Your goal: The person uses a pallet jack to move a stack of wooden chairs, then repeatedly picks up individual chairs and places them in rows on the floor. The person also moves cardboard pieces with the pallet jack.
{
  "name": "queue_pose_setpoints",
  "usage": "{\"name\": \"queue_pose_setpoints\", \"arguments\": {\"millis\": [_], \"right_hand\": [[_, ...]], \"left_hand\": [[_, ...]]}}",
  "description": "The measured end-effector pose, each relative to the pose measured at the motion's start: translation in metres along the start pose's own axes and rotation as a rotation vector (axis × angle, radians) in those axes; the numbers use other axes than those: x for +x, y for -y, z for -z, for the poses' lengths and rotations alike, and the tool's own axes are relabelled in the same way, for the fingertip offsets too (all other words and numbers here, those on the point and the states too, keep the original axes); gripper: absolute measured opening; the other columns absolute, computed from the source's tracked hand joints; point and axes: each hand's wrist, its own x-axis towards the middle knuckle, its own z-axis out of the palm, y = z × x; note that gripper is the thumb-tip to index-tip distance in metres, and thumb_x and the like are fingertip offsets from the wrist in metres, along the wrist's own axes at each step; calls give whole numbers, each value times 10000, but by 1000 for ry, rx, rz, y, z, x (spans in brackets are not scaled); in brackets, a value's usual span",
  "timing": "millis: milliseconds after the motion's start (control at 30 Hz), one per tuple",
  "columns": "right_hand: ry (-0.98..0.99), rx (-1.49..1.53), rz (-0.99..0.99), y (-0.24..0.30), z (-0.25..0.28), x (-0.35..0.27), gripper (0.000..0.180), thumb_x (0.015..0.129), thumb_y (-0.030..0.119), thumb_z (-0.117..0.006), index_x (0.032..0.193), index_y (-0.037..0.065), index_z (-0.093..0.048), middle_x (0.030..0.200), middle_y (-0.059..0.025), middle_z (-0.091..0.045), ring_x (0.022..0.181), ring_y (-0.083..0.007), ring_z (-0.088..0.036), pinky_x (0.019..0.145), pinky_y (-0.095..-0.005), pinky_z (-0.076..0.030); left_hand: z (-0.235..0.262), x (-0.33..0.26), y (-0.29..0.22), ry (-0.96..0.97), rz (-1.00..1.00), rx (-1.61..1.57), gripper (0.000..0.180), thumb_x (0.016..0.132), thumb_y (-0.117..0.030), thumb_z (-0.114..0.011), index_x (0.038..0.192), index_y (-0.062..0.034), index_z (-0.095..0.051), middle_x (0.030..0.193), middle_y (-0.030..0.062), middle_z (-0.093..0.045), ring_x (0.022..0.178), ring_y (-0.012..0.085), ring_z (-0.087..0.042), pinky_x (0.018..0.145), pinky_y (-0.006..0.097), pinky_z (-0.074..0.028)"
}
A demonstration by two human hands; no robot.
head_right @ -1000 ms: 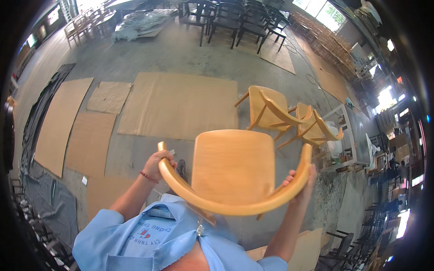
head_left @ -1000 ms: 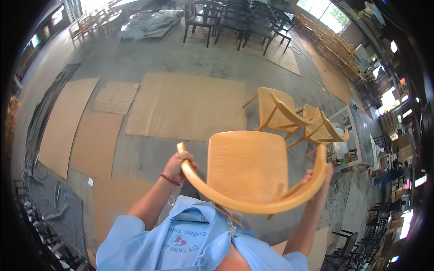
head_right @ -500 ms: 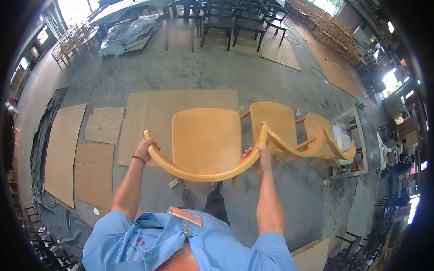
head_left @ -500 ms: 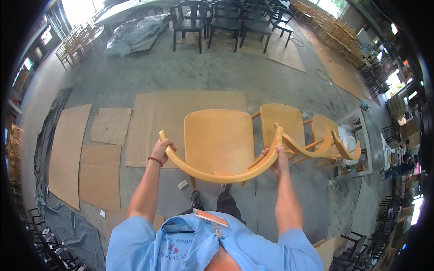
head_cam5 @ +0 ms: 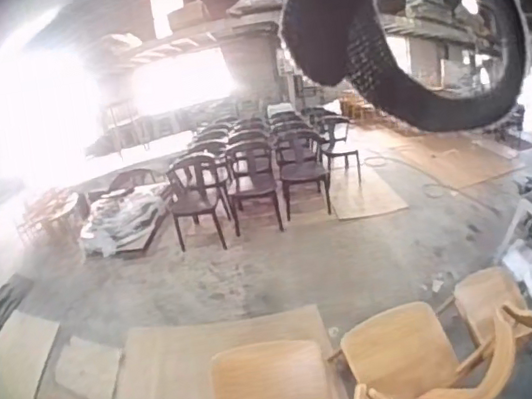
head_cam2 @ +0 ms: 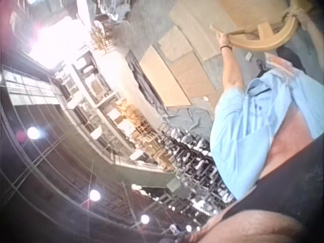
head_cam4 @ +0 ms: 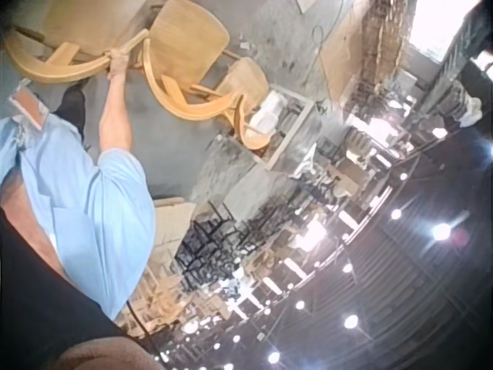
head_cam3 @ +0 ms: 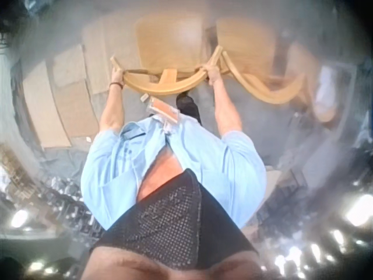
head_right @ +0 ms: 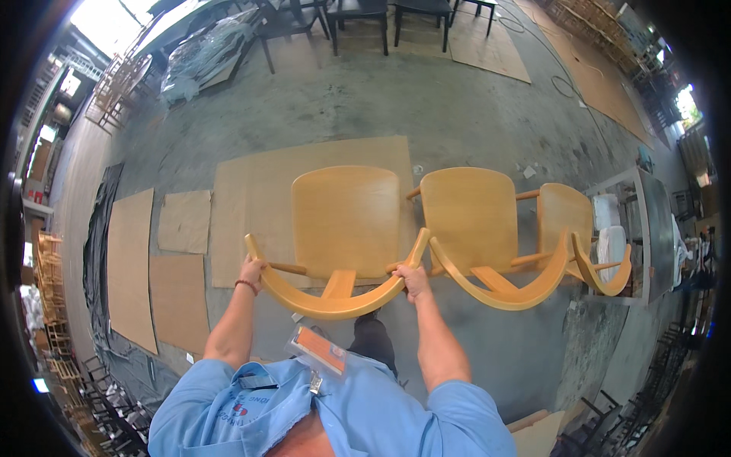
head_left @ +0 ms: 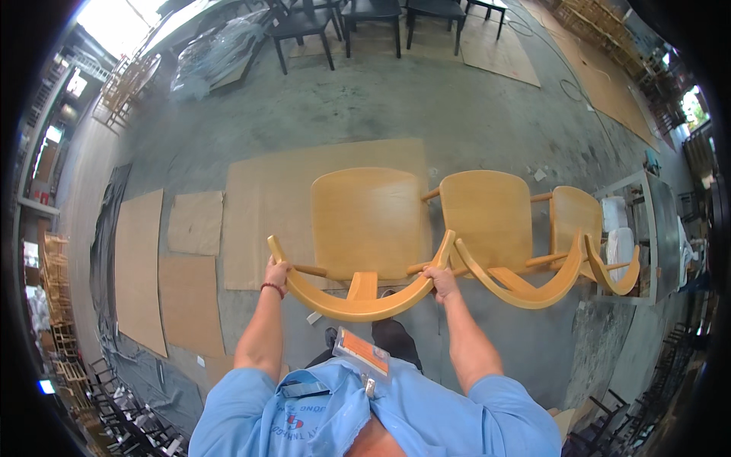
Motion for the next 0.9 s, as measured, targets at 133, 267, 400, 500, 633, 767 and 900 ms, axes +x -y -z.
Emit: {"name": "queue_pose_setpoints", "arguments": {"millis": [133,267,400,500,633,767,900], "right_hand": [[-6,-35,-95,-3,-5,-3,185,698,38,-627,874,15,-573,756,-66,-582,693,-171,-589,611,-318,-491],[20,-70,-13,-13,-11,4,381,717,57,-635,1059,-28,-491,921,-128,-555,801,-200,-593,695,-343,-517],[-9,-86,-59,-18,-13,2,290,713,67,-623,974,-24,-534,832,-106,-569,712,-191,-589,628,-334,-499],[-58,-75,-61,-25,-17,-1,186,723,92,-599,870,-19,-578,735,-79,-594,592,-170,-569,536,-326,-463],[-81,-115,73,-26,-30,-12,318,754,100,-604,1036,-38,-553,847,-114,-612,699,-196,-600,628,-322,-501],[-458,-408,292,-33,-38,-20,594,836,309,-665,1295,-2,-454,1122,-176,-594,1013,-262,-585,835,-350,-482],[-663,-444,518,-99,-24,-50,548,935,414,-494,1255,-32,-488,1152,-222,-601,1113,-326,-550,944,-384,-415]], "left_hand": [[5,-4,-6,0,9,34,498,731,76,-484,1207,-71,-466,909,85,-510,780,232,-553,674,390,-515],[7,-4,-14,-21,-19,57,499,727,76,-477,1207,-61,-467,913,94,-518,782,246,-558,676,386,-515],[13,0,-8,-71,-5,58,494,729,68,-476,1210,-46,-463,910,101,-523,775,254,-559,674,387,-512],[18,5,-6,-79,-18,120,502,737,54,-482,1229,-40,-451,933,107,-522,791,250,-557,683,378,-505],[29,12,-4,-107,-93,137,554,750,41,-490,1292,-35,-405,978,121,-517,829,238,-554,706,373,-494],[27,21,10,-86,-103,94,627,765,30,-478,1369,-42,-325,991,129,-514,840,244,-556,727,383,-493],[16,14,13,-19,-104,155,483,791,-22,-469,1264,-20,-367,982,134,-507,809,252,-546,694,409,-501]]}}
